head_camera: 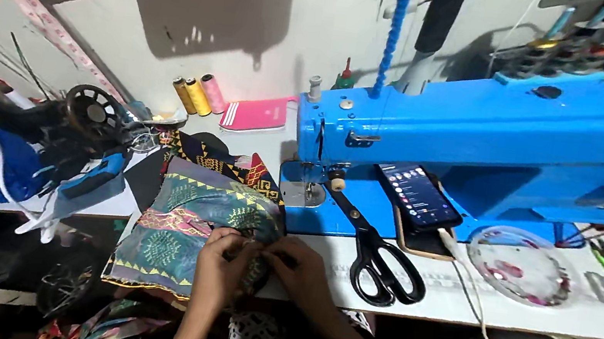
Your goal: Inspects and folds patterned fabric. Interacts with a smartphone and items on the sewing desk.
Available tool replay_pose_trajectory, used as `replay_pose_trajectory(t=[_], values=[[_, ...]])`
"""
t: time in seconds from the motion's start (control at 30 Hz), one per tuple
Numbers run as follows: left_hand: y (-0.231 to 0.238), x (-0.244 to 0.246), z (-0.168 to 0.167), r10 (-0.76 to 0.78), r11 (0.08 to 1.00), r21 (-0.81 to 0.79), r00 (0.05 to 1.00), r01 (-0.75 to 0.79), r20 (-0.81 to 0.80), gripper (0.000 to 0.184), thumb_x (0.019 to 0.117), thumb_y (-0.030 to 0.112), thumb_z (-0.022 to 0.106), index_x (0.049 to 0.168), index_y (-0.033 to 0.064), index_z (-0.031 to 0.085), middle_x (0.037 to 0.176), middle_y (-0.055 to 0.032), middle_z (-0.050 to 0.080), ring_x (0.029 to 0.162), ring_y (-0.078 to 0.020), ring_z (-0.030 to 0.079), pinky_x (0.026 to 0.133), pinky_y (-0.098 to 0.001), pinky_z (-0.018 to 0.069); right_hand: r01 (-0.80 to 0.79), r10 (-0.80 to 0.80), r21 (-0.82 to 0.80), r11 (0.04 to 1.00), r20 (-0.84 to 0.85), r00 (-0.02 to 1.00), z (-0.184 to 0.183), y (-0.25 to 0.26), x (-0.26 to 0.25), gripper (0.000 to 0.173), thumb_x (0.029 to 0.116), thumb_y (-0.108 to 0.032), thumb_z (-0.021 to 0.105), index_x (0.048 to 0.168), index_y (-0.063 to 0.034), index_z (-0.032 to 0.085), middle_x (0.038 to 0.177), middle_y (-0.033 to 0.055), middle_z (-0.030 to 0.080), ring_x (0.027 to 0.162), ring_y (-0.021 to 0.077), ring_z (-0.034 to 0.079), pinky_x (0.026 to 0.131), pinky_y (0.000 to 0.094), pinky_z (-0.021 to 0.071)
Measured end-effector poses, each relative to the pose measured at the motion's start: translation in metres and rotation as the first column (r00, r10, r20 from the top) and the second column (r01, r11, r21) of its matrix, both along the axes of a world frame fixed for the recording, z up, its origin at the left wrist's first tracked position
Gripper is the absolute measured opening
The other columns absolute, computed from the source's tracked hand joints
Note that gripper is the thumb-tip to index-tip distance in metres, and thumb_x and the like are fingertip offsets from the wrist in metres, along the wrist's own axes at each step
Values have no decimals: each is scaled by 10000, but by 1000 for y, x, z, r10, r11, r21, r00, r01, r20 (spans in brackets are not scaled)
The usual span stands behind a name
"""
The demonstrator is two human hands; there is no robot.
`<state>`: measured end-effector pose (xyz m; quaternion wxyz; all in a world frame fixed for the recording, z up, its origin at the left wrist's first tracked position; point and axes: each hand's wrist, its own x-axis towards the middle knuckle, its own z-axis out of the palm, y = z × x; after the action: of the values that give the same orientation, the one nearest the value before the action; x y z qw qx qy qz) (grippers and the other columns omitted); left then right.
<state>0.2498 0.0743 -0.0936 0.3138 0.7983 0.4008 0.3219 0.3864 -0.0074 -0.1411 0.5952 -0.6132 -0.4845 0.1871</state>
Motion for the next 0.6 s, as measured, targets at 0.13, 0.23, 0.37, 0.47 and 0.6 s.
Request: replay_pose_trajectory(t=[0.13,0.23,0.37,0.47,0.6], values=[[10,-4,9,-72,989,-137,994,61,-79,134,913,159,733,891,27,746,967,-60,699,847,-52,649,766,-211,539,-191,166,-224,956,-126,978,13,-6,12,189,965,-131,639,1034,-7,764,1018,132,698,883,139,657,798,277,546],[20,-6,14,-139,949,-300,984,100,-111,144,946,161,702,919,24,738,909,-23,689,784,-25,623,743,-209,522,-302,260,-276,912,-178,949,17,-5,22,199,986,-129,626,1084,-13,755,1065,129,692,927,140,648,842,291,536],[33,-14,15,-225,802,-556,973,219,58,161,986,110,608,866,80,712,816,65,689,765,-7,638,735,-226,535,-337,310,-265,903,-141,940,15,-3,27,199,983,-116,634,1102,-19,761,1053,132,697,937,156,653,860,307,539],[38,-17,14,-241,745,-613,963,263,120,230,1002,80,536,830,111,685,804,89,681,782,-6,637,769,-238,537,-310,310,-209,928,-33,950,12,-1,28,191,968,-94,635,1080,-19,772,1013,146,703,926,188,663,857,327,549],[40,-18,12,-234,705,-650,958,283,164,235,1010,79,528,843,115,689,805,87,683,784,-10,641,774,-240,541,-326,329,-141,935,3,944,4,3,31,189,976,-98,625,1070,-19,769,1009,125,707,928,154,669,861,287,551]])
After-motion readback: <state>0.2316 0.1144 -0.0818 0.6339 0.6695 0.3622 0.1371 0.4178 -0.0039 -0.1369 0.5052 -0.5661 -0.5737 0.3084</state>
